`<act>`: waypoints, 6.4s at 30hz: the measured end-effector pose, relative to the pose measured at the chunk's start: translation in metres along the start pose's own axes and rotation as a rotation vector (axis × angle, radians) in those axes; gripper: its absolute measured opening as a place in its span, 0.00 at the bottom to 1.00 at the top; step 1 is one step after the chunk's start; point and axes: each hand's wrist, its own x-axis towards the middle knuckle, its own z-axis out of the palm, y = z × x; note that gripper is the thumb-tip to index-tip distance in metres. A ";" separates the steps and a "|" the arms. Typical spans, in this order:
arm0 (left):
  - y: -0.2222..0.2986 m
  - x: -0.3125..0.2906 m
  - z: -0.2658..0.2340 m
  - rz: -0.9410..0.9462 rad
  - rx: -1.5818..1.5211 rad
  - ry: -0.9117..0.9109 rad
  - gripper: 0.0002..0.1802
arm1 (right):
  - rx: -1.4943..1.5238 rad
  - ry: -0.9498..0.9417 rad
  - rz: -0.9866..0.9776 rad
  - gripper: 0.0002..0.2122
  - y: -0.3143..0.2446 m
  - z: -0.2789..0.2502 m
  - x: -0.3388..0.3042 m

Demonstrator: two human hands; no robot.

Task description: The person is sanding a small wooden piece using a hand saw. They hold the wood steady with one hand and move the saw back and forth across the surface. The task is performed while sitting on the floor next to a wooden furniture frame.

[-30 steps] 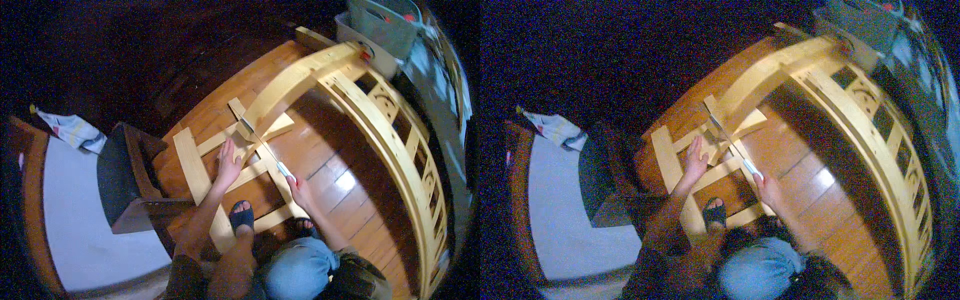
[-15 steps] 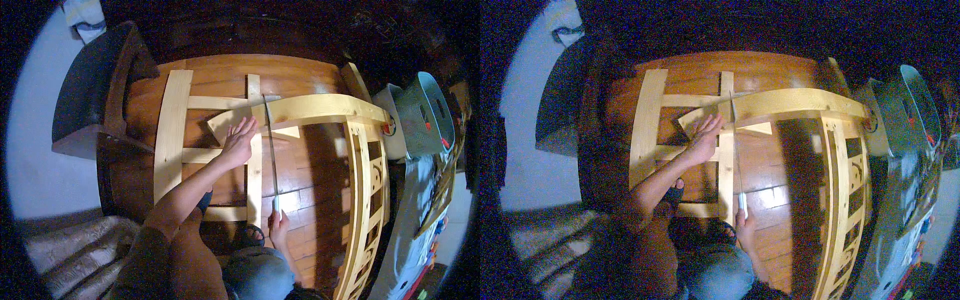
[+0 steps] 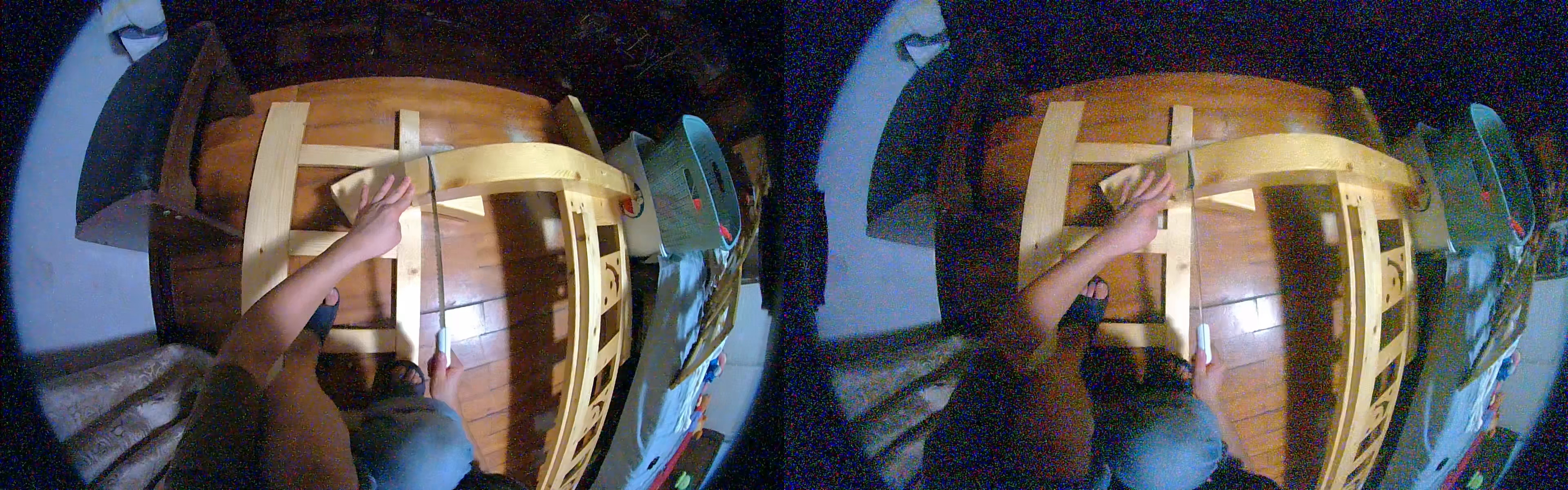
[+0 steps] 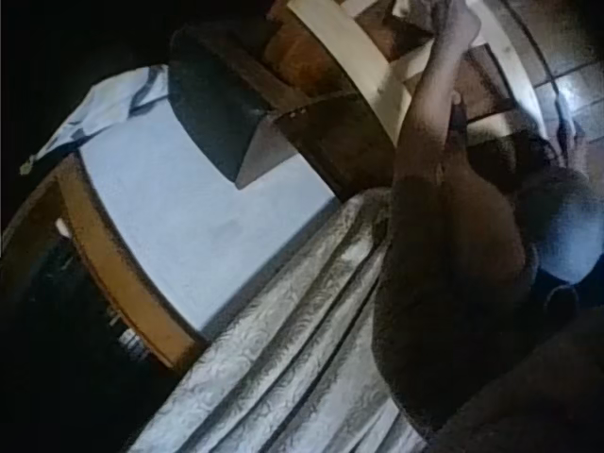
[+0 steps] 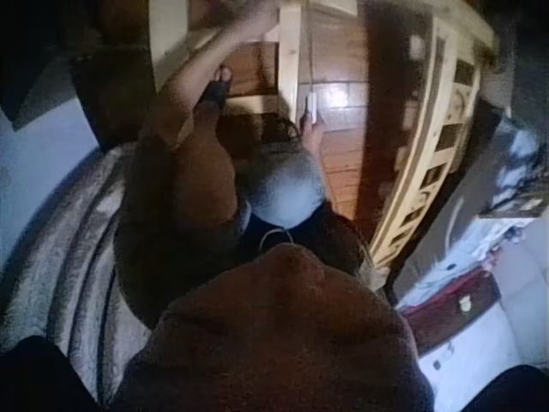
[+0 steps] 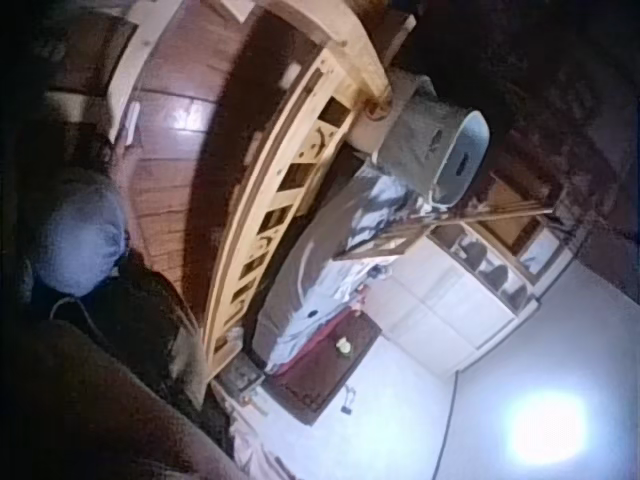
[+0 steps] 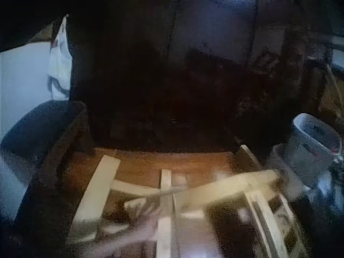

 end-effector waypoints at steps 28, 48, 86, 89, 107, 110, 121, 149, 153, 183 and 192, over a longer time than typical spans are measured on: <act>-0.010 0.002 0.001 -0.007 0.050 0.000 0.35 | -0.151 -0.001 -0.228 0.20 -0.057 0.043 0.075; -0.009 0.011 -0.018 0.040 0.124 -0.150 0.33 | -0.188 -0.040 -0.096 0.18 -0.034 0.005 -0.002; -0.001 0.013 -0.018 0.076 0.137 -0.244 0.33 | -0.346 -0.153 0.053 0.25 -0.008 -0.014 -0.005; -0.024 0.016 -0.016 0.108 0.081 -0.236 0.33 | -0.262 -0.104 -0.031 0.24 -0.059 0.008 0.039; -0.004 0.018 -0.021 0.067 0.166 -0.249 0.29 | -0.142 -0.046 -0.120 0.29 -0.084 0.046 0.100; -0.007 0.020 -0.020 0.086 0.165 -0.258 0.29 | -0.137 -0.109 -0.138 0.26 -0.110 0.052 0.134; -0.005 0.006 -0.023 0.030 0.108 -0.143 0.33 | -0.155 -0.107 -0.039 0.19 -0.021 0.006 0.045; -0.014 0.004 -0.006 0.059 0.098 0.033 0.31 | -0.222 -0.016 -0.134 0.28 -0.154 0.067 0.124; -0.001 0.005 -0.011 0.058 0.137 -0.021 0.30 | -0.118 0.027 -0.202 0.25 -0.140 0.067 0.121; -0.012 0.000 -0.003 0.009 0.070 0.109 0.32 | 0.044 -0.094 -0.025 0.22 -0.163 0.075 0.102; -0.005 0.002 -0.002 0.004 0.080 0.038 0.34 | -0.006 -0.121 -0.044 0.24 -0.159 0.071 0.112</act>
